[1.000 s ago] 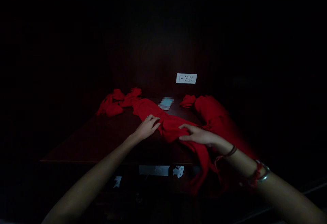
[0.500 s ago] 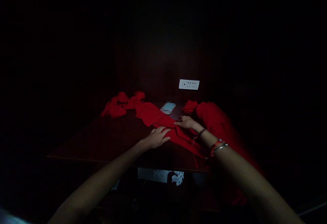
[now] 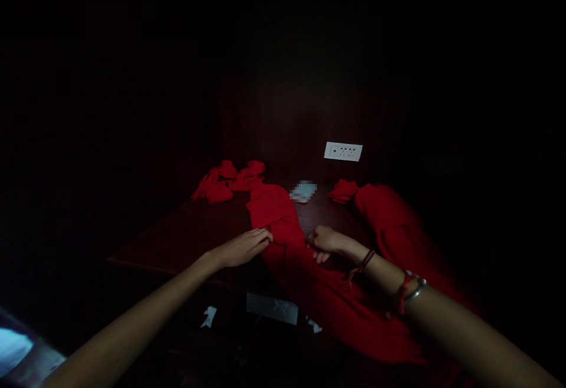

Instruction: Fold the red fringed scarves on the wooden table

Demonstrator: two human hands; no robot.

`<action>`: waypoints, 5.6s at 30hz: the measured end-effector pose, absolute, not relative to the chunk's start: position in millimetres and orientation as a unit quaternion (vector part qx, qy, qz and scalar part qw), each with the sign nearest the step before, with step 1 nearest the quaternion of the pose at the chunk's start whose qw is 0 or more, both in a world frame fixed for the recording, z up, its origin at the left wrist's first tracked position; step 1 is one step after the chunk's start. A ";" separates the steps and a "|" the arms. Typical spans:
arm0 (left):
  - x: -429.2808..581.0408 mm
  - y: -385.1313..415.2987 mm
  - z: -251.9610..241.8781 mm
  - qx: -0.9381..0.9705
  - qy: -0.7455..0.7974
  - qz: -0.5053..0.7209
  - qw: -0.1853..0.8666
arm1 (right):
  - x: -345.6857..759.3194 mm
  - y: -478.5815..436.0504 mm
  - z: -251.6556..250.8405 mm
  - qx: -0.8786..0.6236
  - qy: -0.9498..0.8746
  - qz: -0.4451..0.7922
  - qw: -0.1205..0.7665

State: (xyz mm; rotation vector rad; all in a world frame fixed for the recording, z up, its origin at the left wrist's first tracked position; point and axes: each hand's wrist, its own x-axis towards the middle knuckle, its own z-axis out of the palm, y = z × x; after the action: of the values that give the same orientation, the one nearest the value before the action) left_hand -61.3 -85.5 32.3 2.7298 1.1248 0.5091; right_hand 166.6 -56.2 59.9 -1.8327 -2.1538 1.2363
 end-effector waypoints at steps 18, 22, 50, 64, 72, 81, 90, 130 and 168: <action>-37.0 20.8 29.0 0.814 0.513 0.184 0.200 | 173.0 -26.4 54.9 -0.596 -0.689 0.371 0.179; -15.4 32.4 27.2 0.787 0.533 0.291 0.111 | 200.5 9.5 65.1 -0.645 -0.723 0.171 0.177; -18.8 70.3 22.2 0.628 0.525 0.355 0.452 | 183.9 39.0 27.6 -0.637 -0.742 0.102 0.181; -48.0 65.1 31.2 0.730 0.407 0.306 0.455 | 192.1 52.1 23.4 -0.619 -0.619 0.231 0.425; -51.9 62.0 30.2 0.614 0.349 0.406 0.580 | 180.8 18.4 51.0 -0.596 -0.750 0.047 0.281; -63.8 74.2 25.2 0.588 0.372 0.433 0.574 | 162.2 12.0 34.6 -0.386 -0.903 0.096 0.163; -87.5 103.4 39.7 0.653 0.332 0.201 0.650 | 174.0 12.3 44.0 -0.382 -0.898 0.121 0.184; -74.7 103.9 34.5 0.848 0.314 0.237 0.356 | 96.4 -42.1 22.4 -0.200 -0.953 -0.182 0.139; -8.1 -98.4 44.0 0.628 0.593 0.269 0.427 | 166.6 -97.5 39.1 -0.588 -0.705 0.350 0.185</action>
State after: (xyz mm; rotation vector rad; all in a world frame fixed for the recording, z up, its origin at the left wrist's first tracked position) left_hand -8.1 -98.4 44.0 1.5689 1.4807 0.6709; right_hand 166.6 -97.5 39.1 -1.6575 -1.9879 0.9849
